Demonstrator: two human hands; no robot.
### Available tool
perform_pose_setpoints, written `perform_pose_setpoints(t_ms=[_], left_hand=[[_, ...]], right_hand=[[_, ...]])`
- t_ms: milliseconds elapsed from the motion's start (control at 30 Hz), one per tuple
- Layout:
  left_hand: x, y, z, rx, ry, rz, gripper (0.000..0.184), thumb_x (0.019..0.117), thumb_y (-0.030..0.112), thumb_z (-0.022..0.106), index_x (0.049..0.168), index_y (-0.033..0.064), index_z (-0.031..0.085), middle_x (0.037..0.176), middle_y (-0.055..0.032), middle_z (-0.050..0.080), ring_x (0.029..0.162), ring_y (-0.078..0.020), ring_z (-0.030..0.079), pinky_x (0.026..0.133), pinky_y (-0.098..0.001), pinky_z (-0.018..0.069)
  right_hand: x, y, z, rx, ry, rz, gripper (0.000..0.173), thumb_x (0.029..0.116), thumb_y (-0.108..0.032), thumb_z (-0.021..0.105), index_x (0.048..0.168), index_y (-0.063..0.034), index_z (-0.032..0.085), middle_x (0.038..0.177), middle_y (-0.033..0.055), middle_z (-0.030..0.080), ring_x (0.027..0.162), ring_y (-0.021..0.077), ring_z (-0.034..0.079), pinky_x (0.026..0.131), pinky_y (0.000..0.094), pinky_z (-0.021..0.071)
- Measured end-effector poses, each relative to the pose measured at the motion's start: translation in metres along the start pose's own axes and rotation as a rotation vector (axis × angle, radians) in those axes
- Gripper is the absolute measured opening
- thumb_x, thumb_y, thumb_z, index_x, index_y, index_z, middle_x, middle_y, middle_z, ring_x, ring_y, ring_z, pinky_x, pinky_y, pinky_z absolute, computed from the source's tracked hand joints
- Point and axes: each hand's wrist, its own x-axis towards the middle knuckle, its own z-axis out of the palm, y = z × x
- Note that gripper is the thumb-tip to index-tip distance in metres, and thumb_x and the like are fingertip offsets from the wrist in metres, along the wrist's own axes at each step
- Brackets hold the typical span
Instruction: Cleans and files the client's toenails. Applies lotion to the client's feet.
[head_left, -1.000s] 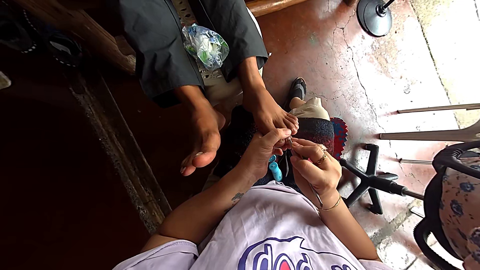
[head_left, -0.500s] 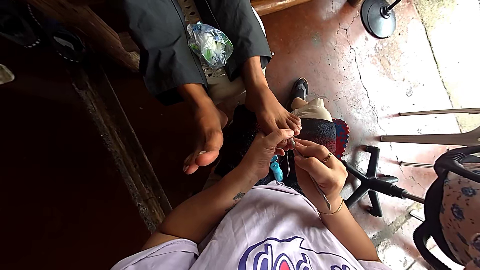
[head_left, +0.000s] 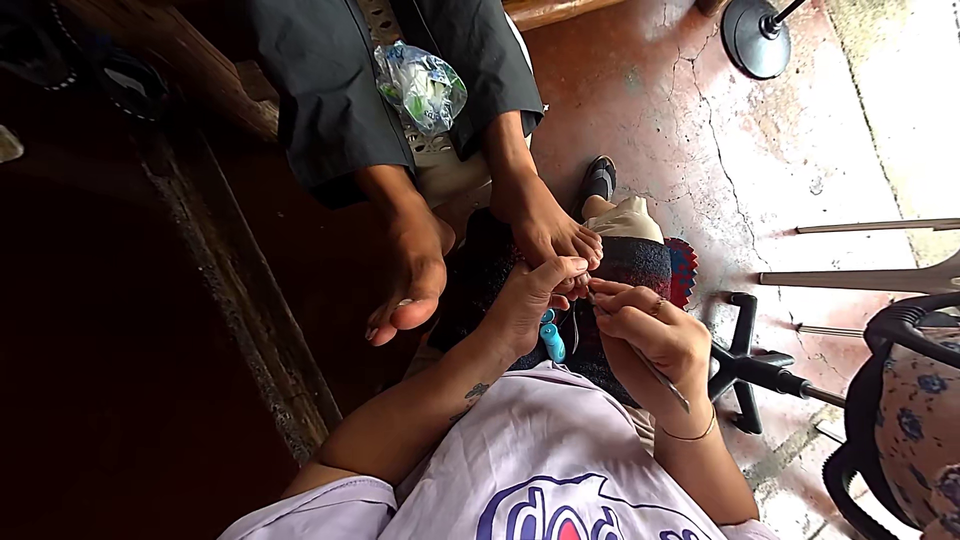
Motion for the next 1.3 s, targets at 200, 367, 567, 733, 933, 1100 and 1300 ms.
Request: perform_pose_setpoints(t_ms=[200,367,567,733,933,1100,1300], left_hand=[[0.000,0.001,0.000,-0.014,-0.009,-0.008,0.020,0.1004,0.012,0.056,0.086,0.0085,0.071,0.076,-0.0015,0.069,0.066,-0.0062,0.065,0.063,-0.0187,0.0548],[-0.001,0.001,0.001,0.000,-0.006,0.002,0.019,0.0992,0.013,0.058,0.085,0.0103,0.070,0.075,0.0000,0.067,0.067,-0.0059,0.064,0.064,-0.0190,0.0548],[0.000,0.001,0.002,0.020,0.024,-0.004,0.016,0.0989,0.013,0.060,0.087,0.0098,0.070,0.076,-0.0001,0.069,0.067,-0.0061,0.065,0.064,-0.0190,0.0554],[0.001,-0.002,0.003,0.033,0.049,0.003,0.010,0.0963,0.010,0.063,0.088,0.0101,0.070,0.076,0.0000,0.067,0.066,-0.0060,0.063,0.063,-0.0187,0.0535],[0.003,-0.004,0.002,0.069,0.054,0.031,0.009,0.0965,0.010,0.064,0.092,0.0076,0.072,0.080,-0.0014,0.070,0.069,-0.0061,0.063,0.064,-0.0185,0.0524],[0.002,-0.004,0.002,0.082,0.043,0.048,0.010,0.0970,0.011,0.064,0.091,0.0101,0.071,0.077,0.0010,0.068,0.067,-0.0051,0.062,0.063,-0.0179,0.0521],[0.001,-0.004,0.002,0.061,0.035,0.027,0.011,0.0981,0.012,0.063,0.092,0.0099,0.072,0.077,0.0008,0.068,0.068,-0.0062,0.063,0.065,-0.0196,0.0529]], right_hand=[[0.002,0.010,0.008,0.128,0.093,-0.052,0.014,0.0878,0.006,0.067,0.077,-0.0024,0.069,0.091,0.0113,0.076,0.103,0.0192,0.074,0.088,0.0309,0.0616],[0.001,0.008,0.007,0.205,0.065,-0.006,0.013,0.0866,0.007,0.067,0.077,-0.0024,0.067,0.091,0.0104,0.073,0.100,0.0175,0.074,0.086,0.0305,0.0629],[0.001,0.007,0.008,0.245,0.086,0.011,0.013,0.0881,0.007,0.066,0.079,-0.0022,0.067,0.093,0.0096,0.072,0.101,0.0180,0.073,0.086,0.0322,0.0636],[0.006,0.004,0.003,0.222,-0.010,0.064,0.014,0.0850,0.007,0.065,0.076,-0.0021,0.069,0.087,0.0084,0.072,0.097,0.0153,0.073,0.086,0.0289,0.0618],[0.011,0.001,0.001,0.113,-0.076,0.042,0.015,0.0879,0.004,0.063,0.076,-0.0027,0.069,0.085,0.0071,0.069,0.090,0.0100,0.069,0.077,0.0222,0.0569],[0.018,-0.002,-0.002,0.103,-0.073,0.026,0.016,0.0870,0.005,0.063,0.074,-0.0026,0.068,0.084,0.0073,0.068,0.088,0.0103,0.069,0.075,0.0218,0.0575],[0.021,-0.006,-0.005,0.063,-0.117,0.029,0.016,0.0884,0.004,0.062,0.075,-0.0038,0.068,0.084,0.0063,0.066,0.087,0.0090,0.068,0.075,0.0205,0.0573]])
